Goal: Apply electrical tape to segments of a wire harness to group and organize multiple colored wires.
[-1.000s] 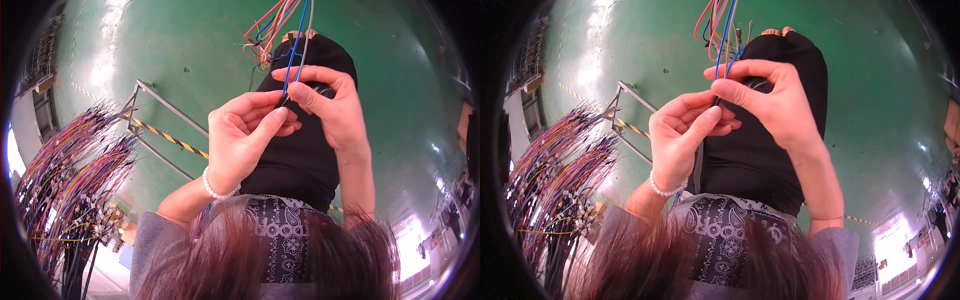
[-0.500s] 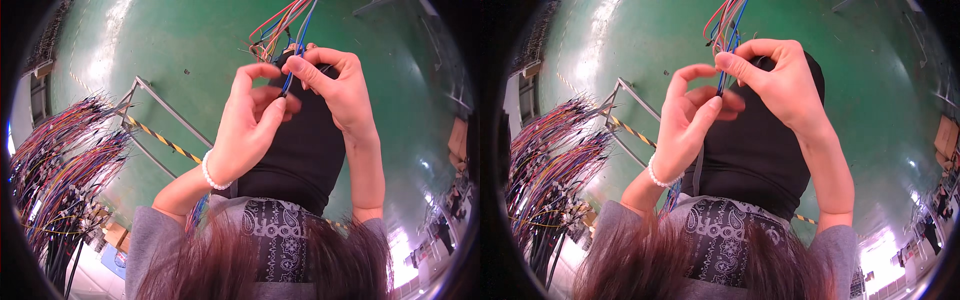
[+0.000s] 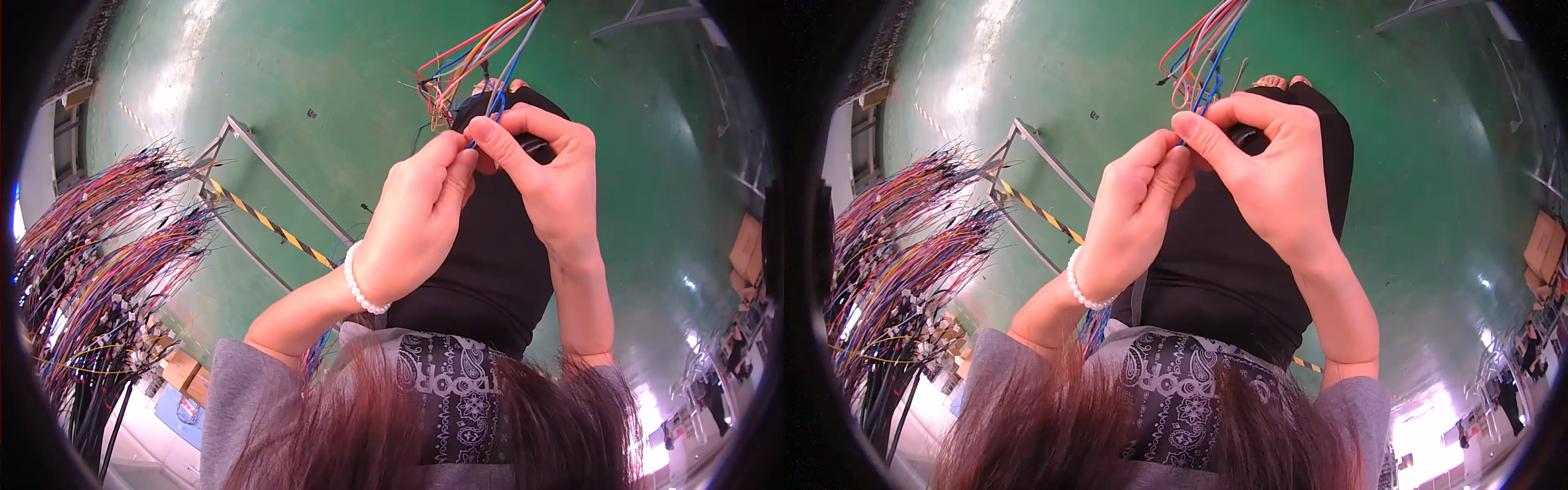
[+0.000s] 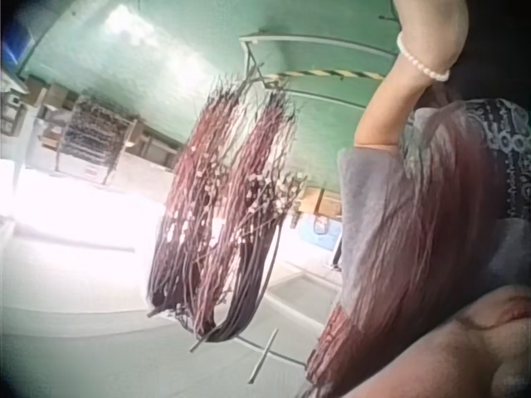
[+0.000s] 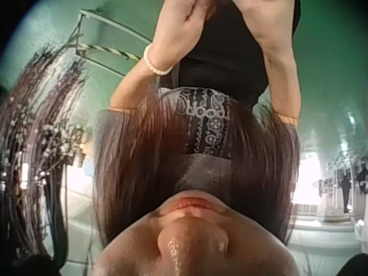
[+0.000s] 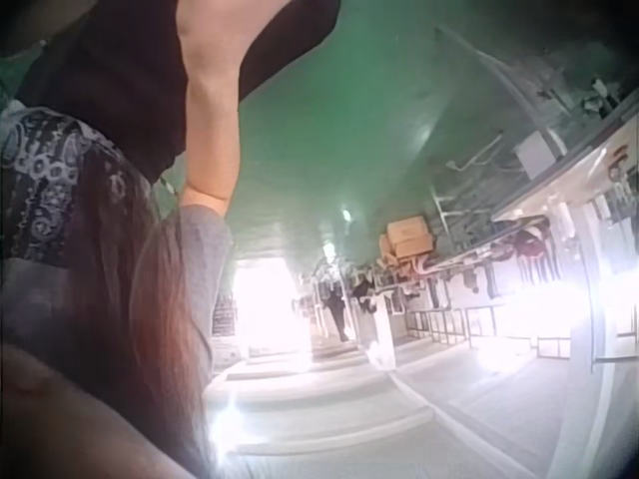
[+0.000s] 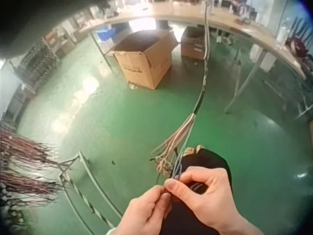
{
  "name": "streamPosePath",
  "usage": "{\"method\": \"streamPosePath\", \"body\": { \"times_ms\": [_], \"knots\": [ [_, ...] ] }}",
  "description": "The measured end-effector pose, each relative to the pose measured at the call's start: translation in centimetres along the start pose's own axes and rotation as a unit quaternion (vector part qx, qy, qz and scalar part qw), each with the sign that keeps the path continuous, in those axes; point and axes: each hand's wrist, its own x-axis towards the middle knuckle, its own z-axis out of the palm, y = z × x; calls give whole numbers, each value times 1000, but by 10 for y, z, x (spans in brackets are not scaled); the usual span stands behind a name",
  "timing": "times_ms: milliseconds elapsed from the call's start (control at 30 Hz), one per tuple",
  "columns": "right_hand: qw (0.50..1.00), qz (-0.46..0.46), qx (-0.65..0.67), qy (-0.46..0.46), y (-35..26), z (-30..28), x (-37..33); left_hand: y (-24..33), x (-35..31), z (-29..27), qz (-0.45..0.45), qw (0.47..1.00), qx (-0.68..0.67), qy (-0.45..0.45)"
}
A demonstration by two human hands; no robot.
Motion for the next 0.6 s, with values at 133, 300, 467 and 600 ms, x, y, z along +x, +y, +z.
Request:
{"method": "streamPosePath", "body": {
  "times_ms": [133, 300, 467, 600],
  "knots": [
    [999, 18, 28, 5, -5, 1, -1, -2, 0, 3, 36, 999, 14, 34],
    [999, -43, 16, -14, -5, -3, 7, -2, 5, 3, 121, 991, 24, 61],
    [986, 29, 94, -131, 9, -19, 10, -1, 10, -10, 68, 997, -30, 7],
    [951, 112, 180, -227, 26, -25, 11, 0, 12, -14, 27, 997, -65, -41]
  ]
}}
